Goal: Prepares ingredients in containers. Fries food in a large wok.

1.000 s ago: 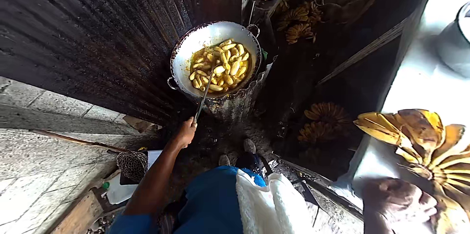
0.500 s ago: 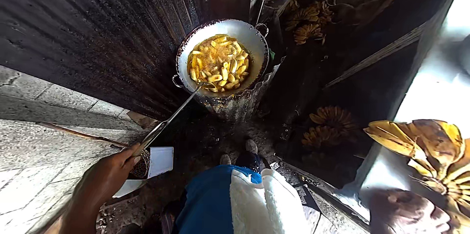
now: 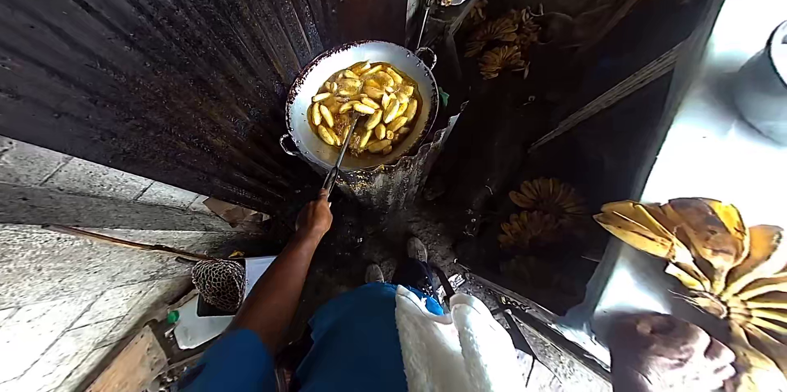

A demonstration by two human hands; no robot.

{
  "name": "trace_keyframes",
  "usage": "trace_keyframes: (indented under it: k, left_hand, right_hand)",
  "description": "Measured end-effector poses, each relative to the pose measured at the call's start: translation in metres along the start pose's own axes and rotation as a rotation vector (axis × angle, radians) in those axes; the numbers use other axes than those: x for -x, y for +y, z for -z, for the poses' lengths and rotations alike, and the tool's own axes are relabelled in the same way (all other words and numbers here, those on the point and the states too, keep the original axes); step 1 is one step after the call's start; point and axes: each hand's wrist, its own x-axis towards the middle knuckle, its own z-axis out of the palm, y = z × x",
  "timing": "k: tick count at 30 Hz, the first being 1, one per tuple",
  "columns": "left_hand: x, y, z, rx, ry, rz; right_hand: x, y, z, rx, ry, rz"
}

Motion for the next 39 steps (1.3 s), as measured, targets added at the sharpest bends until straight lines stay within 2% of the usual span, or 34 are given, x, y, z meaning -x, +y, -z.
trace_keyframes:
  k: [5,8,10,13,19,24,28,32,35,39]
  left_hand:
    - [-0.047,0.039,-0.006,0.508,-0.029,-0.021]
    - [-0.045,0.056,-0.011,0.92,-0.144,0.035]
    - [-0.035,0.058,-0.008,1.057,-0.216,0.02]
    - [-0.003,0.041,-0.001,0.92,-0.239,-0.001]
    - [0.079,-0.048,0.022,0.494,-0.129,-0.073]
    - [0.152,-0.112,0.048,0.409,-0.032,-0.096]
    - [0.188,-0.139,0.068,0.452,-0.087,-0.089]
    - [0.181,-0.126,0.066,0.298,-0.142,-0.141]
    - [0.149,-0.078,0.04,0.07,-0.169,-0.191]
    - [0.091,-0.006,0.006,-0.152,-0.121,-0.146]
  right_hand:
    - [-0.002,0.0,-0.003,-0.045,-0.003,-0.027]
    - [-0.002,0.0,-0.006,-0.071,0.014,-0.025]
    - [-0.003,0.0,-0.006,-0.073,0.017,-0.03]
    - [-0.004,0.0,-0.005,-0.081,0.021,-0.022]
    - [-0.004,0.003,-0.009,-0.083,0.024,-0.021]
    - [-0.004,0.002,-0.005,-0.093,0.021,-0.01]
    - [-0.003,0.001,-0.004,-0.09,-0.001,-0.02]
    - [-0.002,-0.001,0.0,-0.068,-0.022,-0.038]
    - [-0.002,-0.001,-0.002,-0.055,-0.015,-0.042]
    - [-0.002,0.0,-0.005,-0.064,0.011,-0.037]
